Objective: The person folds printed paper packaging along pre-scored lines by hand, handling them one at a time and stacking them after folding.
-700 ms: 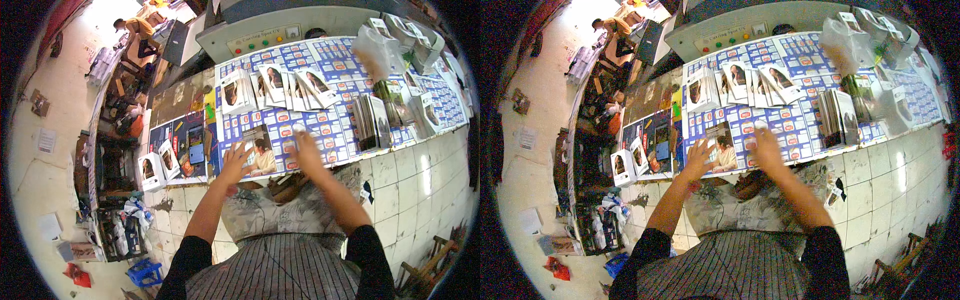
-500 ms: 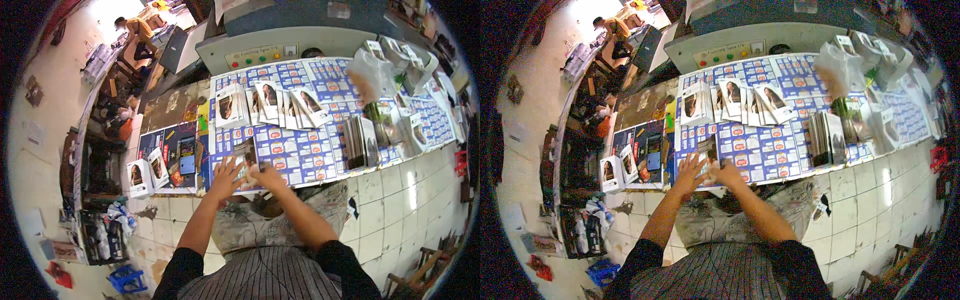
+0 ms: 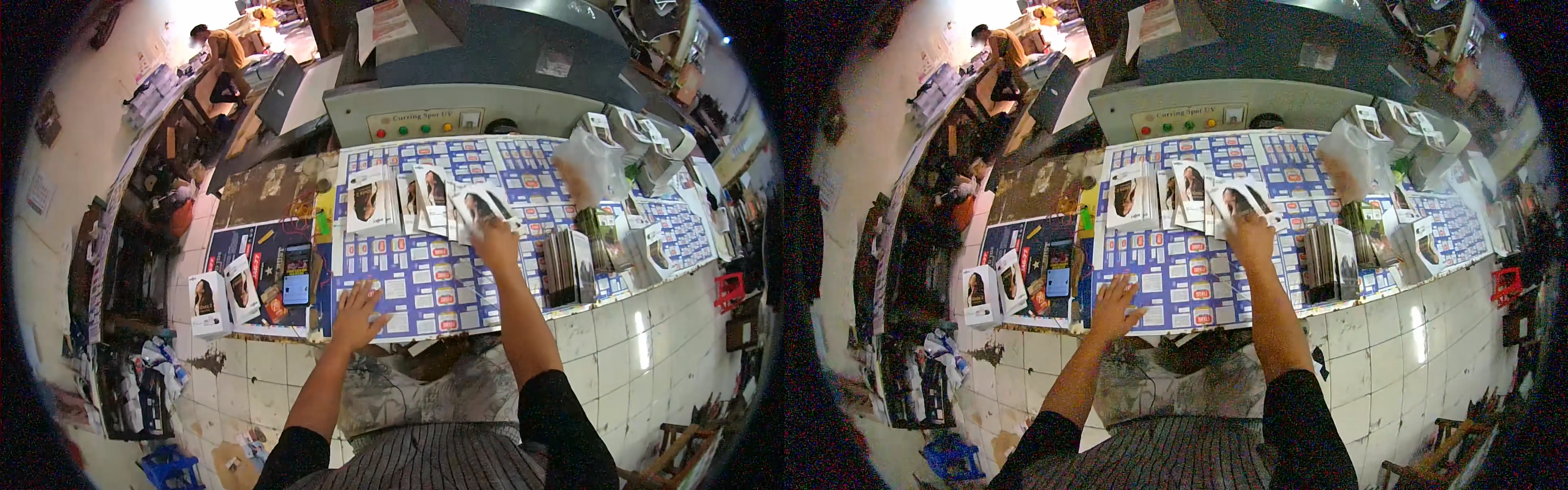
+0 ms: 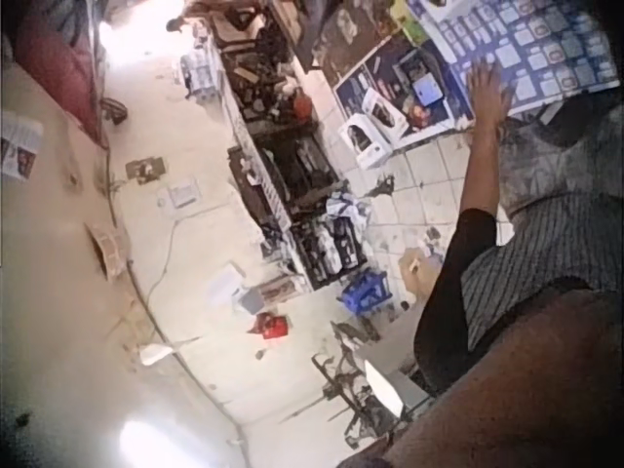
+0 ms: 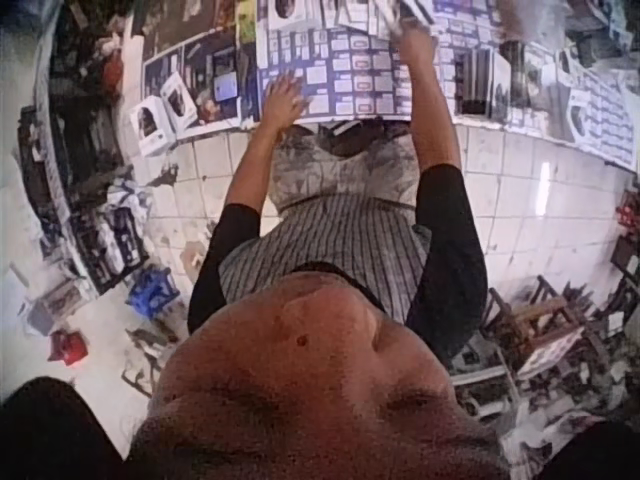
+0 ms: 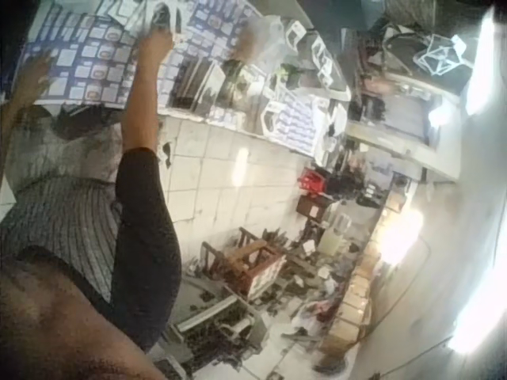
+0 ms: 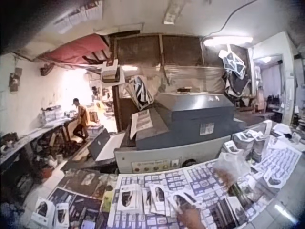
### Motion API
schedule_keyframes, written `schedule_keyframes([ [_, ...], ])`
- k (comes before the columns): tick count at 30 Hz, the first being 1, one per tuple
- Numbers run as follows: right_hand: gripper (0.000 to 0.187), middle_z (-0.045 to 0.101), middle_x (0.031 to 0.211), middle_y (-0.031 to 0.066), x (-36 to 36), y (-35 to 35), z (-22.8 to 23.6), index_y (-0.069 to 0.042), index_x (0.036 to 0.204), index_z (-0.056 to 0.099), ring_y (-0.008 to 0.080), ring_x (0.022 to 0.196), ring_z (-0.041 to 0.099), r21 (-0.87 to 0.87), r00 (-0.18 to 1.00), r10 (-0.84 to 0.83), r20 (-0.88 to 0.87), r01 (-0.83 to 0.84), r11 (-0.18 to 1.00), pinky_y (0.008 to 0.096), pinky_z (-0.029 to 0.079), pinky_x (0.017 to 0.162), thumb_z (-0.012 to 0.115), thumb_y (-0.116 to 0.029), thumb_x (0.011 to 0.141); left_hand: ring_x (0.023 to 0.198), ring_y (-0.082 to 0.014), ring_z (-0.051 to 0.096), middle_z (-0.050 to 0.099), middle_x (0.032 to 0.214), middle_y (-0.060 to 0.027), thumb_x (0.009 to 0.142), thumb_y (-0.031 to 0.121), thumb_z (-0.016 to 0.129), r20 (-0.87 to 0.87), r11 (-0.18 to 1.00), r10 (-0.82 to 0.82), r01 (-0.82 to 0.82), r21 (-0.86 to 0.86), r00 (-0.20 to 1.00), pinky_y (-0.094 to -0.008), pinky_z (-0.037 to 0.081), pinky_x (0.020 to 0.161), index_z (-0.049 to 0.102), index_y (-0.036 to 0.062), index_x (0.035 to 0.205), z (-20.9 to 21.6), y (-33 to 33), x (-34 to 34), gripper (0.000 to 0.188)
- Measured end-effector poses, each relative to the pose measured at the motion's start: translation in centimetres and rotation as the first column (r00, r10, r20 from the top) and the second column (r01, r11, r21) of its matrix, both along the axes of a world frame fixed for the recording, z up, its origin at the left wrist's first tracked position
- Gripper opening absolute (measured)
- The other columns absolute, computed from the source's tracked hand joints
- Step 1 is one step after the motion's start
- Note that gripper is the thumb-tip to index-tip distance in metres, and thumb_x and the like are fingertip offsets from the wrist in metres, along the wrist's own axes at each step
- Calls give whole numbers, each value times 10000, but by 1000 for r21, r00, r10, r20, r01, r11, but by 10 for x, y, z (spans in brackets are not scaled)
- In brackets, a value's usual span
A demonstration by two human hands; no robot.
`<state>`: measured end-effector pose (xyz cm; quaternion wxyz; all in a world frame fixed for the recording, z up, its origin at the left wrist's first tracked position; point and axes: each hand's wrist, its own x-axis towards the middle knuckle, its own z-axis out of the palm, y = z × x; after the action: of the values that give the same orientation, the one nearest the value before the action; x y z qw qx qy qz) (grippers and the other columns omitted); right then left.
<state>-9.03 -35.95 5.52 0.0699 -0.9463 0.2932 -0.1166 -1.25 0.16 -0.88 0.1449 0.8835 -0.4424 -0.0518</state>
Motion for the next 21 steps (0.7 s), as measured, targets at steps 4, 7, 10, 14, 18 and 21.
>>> schedule_keyframes([
  [4,480,603,1183,148,-48,8,-3,-101,1216,665,353,1114,561,169,965,21,260,-67,983,524,450,893,737,-366,821,1483,-359,232,301,1592,-152,959,618,474,2,1000,-6,6,-17,1000,-541,148,1191,502,120,1439,-2,-3,-1,693],
  [7,588,529,1359,242,-99,-18,5,-64,1339,570,426,1266,472,-115,895,-171,413,237,965,553,378,1038,721,-350,848,1476,-363,248,315,1585,-155,960,613,481,22,1000,-10,10,-7,1000,-547,161,1186,511,104,1429,2,1,-2,693],
  [10,590,513,1375,255,-158,-55,5,-64,1350,562,416,1288,465,-114,782,-490,386,567,816,513,382,1065,712,-352,858,1467,-371,267,329,1578,-154,955,586,517,64,1000,-16,17,-16,998,-551,172,1180,522,97,1419,6,-2,-1,674],
  [14,474,578,1290,219,-206,-46,-28,-55,1298,590,400,1215,519,-159,874,-349,337,419,894,489,416,1027,690,-168,848,1467,-374,265,334,1575,-158,941,561,551,64,999,-24,26,-37,998,-542,180,1179,540,90,1400,5,-7,0,658],
  [18,460,618,1209,181,-186,16,-16,-39,1232,620,380,1128,556,-1,894,-85,441,95,995,479,430,989,565,50,785,1451,-362,304,368,1550,-179,938,479,602,-92,996,32,-39,-78,995,-520,203,1178,562,64,1371,-4,-9,-9,601],
  [21,477,613,1207,188,-155,81,-21,-33,1217,621,389,1135,556,103,810,100,577,-194,976,472,439,976,590,67,752,1313,-318,492,504,1431,-208,995,357,580,-592,957,-112,-75,-282,798,-373,381,1093,554,24,1357,6,-46,-53,493],
])
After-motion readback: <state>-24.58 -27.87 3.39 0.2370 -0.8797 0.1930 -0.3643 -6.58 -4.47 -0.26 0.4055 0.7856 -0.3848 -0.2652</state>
